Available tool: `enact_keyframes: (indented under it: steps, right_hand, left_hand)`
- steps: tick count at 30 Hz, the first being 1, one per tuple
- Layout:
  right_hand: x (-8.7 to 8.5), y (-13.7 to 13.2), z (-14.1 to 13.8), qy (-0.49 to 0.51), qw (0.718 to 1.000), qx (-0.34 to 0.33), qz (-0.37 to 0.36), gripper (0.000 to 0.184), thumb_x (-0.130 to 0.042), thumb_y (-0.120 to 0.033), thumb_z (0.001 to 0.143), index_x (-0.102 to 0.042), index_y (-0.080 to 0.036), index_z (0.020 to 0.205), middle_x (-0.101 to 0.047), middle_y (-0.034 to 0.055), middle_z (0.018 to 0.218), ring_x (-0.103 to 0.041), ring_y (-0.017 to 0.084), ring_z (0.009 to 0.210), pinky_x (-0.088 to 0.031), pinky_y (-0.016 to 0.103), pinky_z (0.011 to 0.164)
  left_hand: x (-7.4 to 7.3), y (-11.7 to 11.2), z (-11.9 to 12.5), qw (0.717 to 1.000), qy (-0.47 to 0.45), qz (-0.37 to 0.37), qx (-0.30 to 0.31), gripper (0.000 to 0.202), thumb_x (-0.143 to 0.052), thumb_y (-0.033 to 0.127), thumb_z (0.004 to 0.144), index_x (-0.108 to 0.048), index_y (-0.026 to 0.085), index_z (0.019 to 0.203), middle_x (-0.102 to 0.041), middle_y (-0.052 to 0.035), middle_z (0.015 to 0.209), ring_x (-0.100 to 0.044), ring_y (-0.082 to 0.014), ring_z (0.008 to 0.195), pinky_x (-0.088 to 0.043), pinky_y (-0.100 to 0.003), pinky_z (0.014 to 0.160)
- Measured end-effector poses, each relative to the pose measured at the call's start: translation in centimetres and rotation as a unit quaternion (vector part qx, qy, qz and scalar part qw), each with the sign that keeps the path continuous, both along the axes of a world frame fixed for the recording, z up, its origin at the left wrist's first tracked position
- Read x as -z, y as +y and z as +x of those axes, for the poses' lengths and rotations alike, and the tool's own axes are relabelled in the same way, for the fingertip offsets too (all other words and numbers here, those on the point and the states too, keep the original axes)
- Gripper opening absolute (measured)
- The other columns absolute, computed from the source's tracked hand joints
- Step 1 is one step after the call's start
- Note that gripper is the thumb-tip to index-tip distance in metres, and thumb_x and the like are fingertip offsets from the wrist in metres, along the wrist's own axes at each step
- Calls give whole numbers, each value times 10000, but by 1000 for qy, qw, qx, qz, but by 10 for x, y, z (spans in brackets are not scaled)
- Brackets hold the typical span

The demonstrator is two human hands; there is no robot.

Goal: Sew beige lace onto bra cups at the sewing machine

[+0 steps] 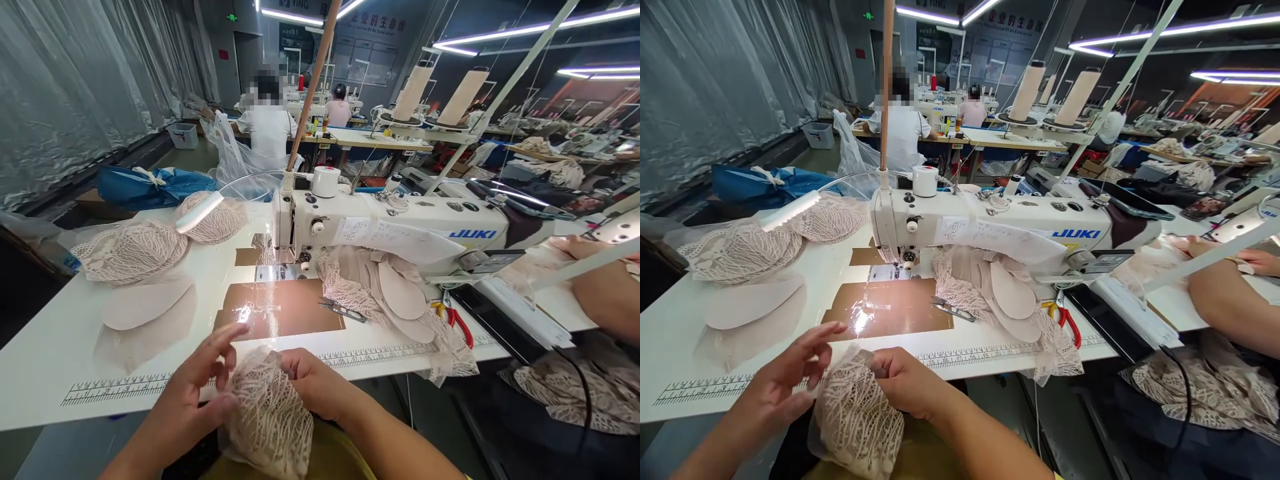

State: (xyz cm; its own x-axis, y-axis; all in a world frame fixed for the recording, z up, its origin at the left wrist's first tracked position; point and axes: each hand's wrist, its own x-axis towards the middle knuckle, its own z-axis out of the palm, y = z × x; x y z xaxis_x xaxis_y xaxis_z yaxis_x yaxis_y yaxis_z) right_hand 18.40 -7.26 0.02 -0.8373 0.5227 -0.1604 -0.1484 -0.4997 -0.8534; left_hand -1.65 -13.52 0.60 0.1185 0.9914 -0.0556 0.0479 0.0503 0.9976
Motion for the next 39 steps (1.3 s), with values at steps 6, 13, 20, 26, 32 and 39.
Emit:
enact_keyframes:
  steps: [6,13,20,26,32,39]
  right_hand:
    - [-2,1,1,0,982,186,17,395,-832,-347,621,-494,-196,760,-489,-73,632,-427,69,546,-380,190,550]
    - [6,12,12,-77,957,221,172,436,-548,-593,832,-547,-176,704,-446,-22,643,-409,112,602,-362,222,563]
    - [-1,11,14,-74,935,251,242,381,-646,-482,788,-525,-167,611,-438,-18,638,-378,115,609,-320,238,567]
    - [0,6,-4,-37,937,278,207,270,-699,-393,758,-632,-168,625,-560,5,668,-483,142,645,-392,263,625]
    - [2,24,5,22,930,365,27,253,-779,-368,680,-617,-175,655,-542,-37,597,-459,102,562,-420,237,596]
    - [-14,29,15,-31,970,158,182,142,-751,-252,734,-651,-180,805,-618,-9,815,-550,121,745,-425,222,697]
  left_hand:
    - [9,1,-4,976,-104,-153,117,561,-664,445,749,-581,208,1250,-669,-104,1067,-609,-310,982,-496,-403,833]
    - [17,-2,0,971,-175,-163,-7,299,-726,349,692,-697,179,937,-700,-59,955,-636,-239,849,-507,-290,681]
    - [18,5,16,907,-326,-180,-195,435,-580,431,830,-612,221,1209,-719,-57,1025,-650,-252,1019,-544,-339,846]
    - [17,-5,56,901,-382,-182,-99,519,-579,451,809,-561,225,1276,-690,-91,1124,-599,-299,1130,-487,-424,963]
    - [22,-14,42,936,-239,-250,-62,44,-672,226,730,-695,188,728,-670,-27,652,-650,-200,648,-532,-302,619]
    - [-6,-5,-8,989,55,38,-134,436,-749,378,689,-629,264,1093,-601,-56,1205,-533,-271,1138,-435,-342,995]
